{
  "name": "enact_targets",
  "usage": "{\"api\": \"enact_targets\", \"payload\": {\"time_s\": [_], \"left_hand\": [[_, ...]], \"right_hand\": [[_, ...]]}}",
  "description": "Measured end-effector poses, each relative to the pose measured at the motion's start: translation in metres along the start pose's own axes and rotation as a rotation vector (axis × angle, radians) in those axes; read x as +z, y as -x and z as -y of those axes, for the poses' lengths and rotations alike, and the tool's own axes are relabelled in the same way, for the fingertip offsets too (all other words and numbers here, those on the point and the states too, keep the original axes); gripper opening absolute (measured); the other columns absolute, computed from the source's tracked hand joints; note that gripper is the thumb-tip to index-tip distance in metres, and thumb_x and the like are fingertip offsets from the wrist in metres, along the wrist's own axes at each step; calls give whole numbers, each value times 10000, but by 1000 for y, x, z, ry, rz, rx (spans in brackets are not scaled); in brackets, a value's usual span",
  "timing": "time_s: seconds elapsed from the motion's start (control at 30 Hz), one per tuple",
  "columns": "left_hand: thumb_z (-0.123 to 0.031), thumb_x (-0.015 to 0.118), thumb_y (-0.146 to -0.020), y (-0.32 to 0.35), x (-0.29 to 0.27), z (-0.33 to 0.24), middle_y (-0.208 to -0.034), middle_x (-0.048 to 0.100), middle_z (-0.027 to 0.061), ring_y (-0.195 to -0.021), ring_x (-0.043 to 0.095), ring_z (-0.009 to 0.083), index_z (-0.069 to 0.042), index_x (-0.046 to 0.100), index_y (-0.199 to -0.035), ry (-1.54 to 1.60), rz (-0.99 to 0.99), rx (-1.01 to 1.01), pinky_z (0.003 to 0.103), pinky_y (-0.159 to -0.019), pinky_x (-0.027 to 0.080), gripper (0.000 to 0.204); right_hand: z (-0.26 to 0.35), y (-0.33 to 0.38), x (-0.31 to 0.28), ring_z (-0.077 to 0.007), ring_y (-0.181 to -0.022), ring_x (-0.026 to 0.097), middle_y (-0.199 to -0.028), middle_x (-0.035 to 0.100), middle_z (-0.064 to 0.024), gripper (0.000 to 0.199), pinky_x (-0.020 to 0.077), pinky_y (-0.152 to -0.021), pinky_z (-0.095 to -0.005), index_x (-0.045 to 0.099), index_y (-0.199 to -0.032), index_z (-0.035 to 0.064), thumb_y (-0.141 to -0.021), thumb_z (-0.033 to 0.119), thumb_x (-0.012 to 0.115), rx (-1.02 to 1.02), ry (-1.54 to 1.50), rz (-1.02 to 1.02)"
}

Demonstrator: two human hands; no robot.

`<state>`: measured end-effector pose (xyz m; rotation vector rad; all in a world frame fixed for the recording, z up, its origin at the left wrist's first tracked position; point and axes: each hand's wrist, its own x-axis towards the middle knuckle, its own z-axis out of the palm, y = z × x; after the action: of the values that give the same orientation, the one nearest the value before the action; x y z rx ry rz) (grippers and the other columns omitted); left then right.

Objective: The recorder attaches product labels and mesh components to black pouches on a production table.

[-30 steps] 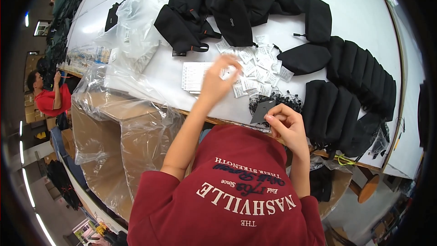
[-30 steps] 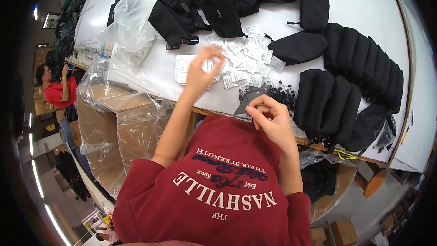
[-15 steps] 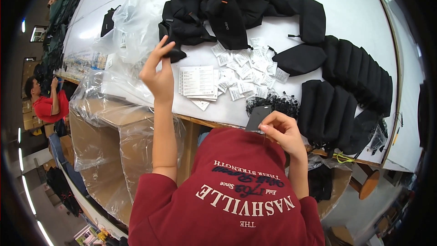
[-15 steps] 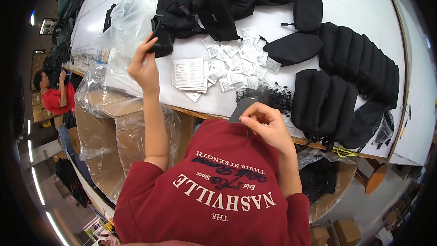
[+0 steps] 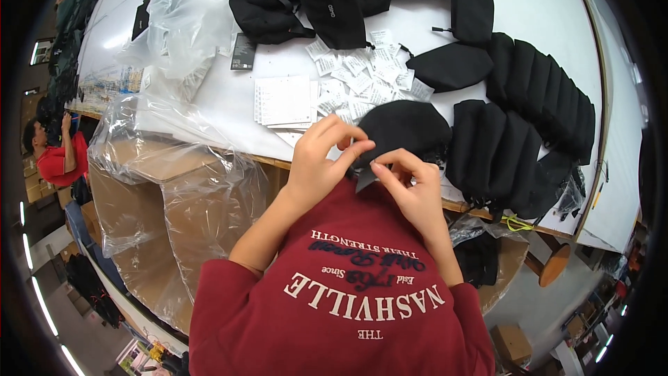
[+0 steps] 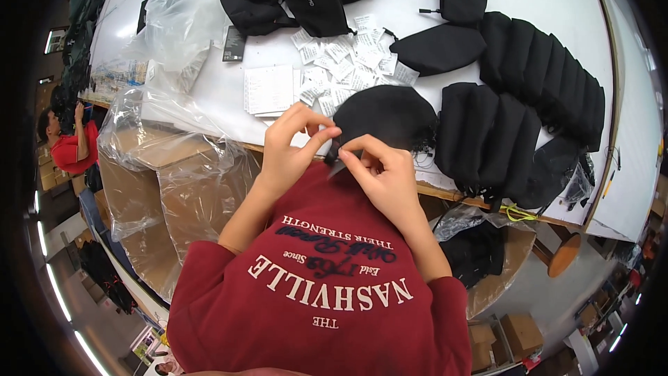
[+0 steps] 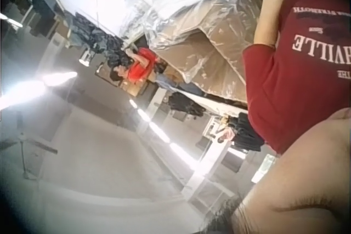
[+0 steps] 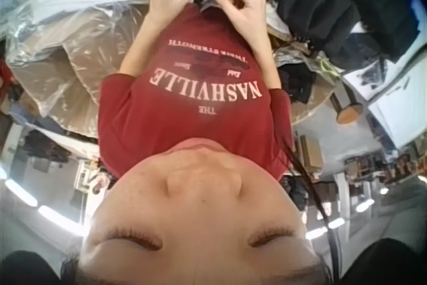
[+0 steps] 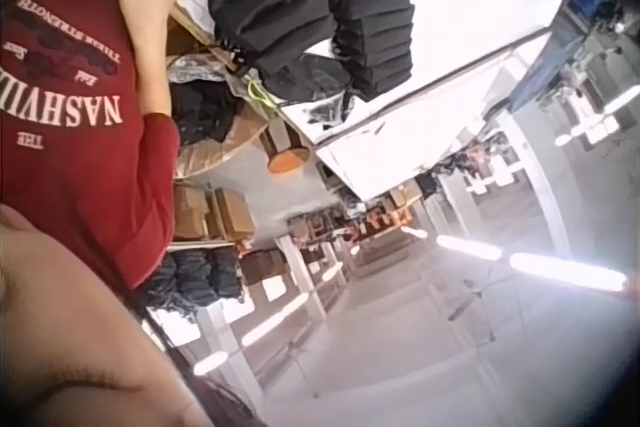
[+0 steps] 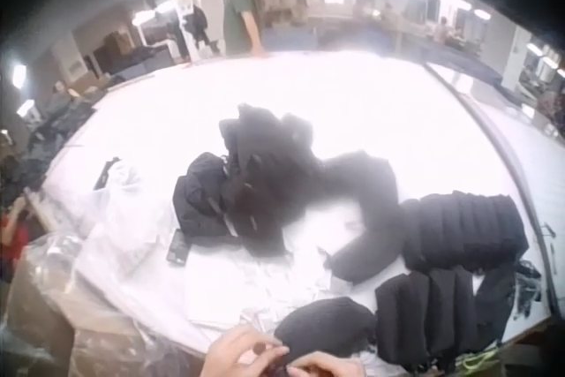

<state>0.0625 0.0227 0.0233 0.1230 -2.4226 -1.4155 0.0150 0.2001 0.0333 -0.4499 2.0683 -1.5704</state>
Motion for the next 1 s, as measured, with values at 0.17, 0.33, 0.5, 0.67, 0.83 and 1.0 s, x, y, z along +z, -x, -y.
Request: {"api": "enact_targets", "payload": {"time_s": [0.17, 0.33, 0.5, 0.67, 0.83, 1.0], "left_hand": [[-108, 665, -817, 7, -5, 19, -721, 555, 61, -642, 545, 187, -36, 591, -923, -118, 318, -266, 300, -610, 433, 148], [-105, 700, -755, 18, -12, 43, -675, 498, 66, -600, 503, 207, -27, 568, -831, -368, 496, -391, 328, -565, 404, 171], [-64, 710, -703, 24, 1, 37, -649, 446, 34, -571, 416, 131, -9, 612, -739, -74, 427, -431, 278, -529, 343, 118], [-78, 721, -716, 27, 12, 25, -655, 421, 7, -576, 383, 91, -14, 680, -780, 165, 262, -350, 260, -520, 324, 100], [-33, 693, -733, 28, 11, 21, -713, 487, -3, -614, 413, 69, -30, 717, -857, 297, 235, -418, 221, -552, 347, 126], [-5, 678, -761, 30, 8, 22, -831, 570, 14, -675, 470, 68, -20, 704, -882, 384, 287, -404, 202, -613, 391, 125]], "right_hand": [[11, 12, -21, -14, -481, 314, -513, 407, 38, 68, 227, -440, -223, 645, -814, 25, -822, 82, 680, 53, -23, 6], [13, 18, -38, -28, -453, 333, -492, 417, 24, 58, 249, -436, -228, 647, -815, 35, -810, 80, 683, 69, 34, 133], [9, 16, -24, -81, -404, 343, -456, 391, -16, 58, 279, -426, -268, 655, -840, 69, -823, 122, 667, 111, 204, 92], [-5, 13, -1, -77, -404, 339, -470, 419, -28, 76, 254, -411, -266, 677, -832, 51, -824, 126, 681, 53, 343, -16], [-9, 15, 6, -92, -402, 385, -493, 465, -37, 98, 280, -414, -269, 694, -891, 61, -812, 118, 699, -36, 300, -75], [-13, 16, 8, -131, -465, 523, -632, 617, -29, 101, 385, -457, -270, 667, -901, 82, -824, 143, 690, -71, 340, -23]]}}
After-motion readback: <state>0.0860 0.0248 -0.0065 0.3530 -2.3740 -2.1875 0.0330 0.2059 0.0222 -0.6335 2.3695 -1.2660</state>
